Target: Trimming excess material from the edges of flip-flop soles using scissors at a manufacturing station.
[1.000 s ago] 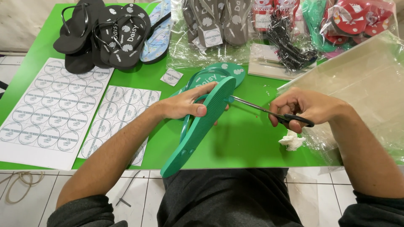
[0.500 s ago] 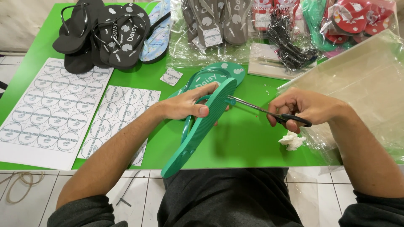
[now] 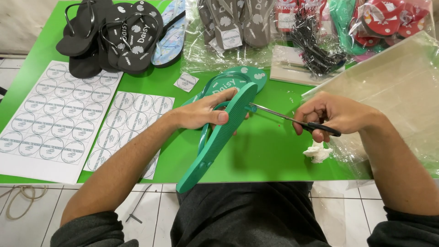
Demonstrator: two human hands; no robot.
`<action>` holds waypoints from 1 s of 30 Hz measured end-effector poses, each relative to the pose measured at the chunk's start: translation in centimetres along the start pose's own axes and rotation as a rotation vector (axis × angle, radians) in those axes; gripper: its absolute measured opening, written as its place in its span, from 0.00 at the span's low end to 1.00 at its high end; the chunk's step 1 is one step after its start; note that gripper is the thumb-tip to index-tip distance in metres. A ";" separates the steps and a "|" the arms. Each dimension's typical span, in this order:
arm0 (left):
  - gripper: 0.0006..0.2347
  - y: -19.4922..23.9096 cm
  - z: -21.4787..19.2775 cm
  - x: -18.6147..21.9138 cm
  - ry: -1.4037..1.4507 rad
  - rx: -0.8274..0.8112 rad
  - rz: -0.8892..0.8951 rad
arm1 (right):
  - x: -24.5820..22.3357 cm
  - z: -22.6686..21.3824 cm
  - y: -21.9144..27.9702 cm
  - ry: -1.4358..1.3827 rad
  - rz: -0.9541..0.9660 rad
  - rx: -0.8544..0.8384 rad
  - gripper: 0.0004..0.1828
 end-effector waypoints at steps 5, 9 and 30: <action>0.46 0.0 0.0 0.3 -0.020 0.003 0.014 | -0.6 0.1 0.1 0.027 -0.015 0.015 0.26; 0.46 0.0 0.1 0.2 -0.049 0.006 0.035 | -0.9 0.3 0.1 0.034 -0.051 -0.020 0.21; 0.46 0.2 -0.2 0.5 0.030 -0.001 -0.004 | 0.8 -0.4 0.5 -0.003 0.100 0.012 0.15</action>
Point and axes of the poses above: each hand's wrist, its own y-axis away from the middle knuckle, its own z-axis out of the palm, x = y × z, the point moved 4 cm from there along -y, towards the middle knuckle, and after that the axes turned 11 degrees about -y, right-handed, at the moved point
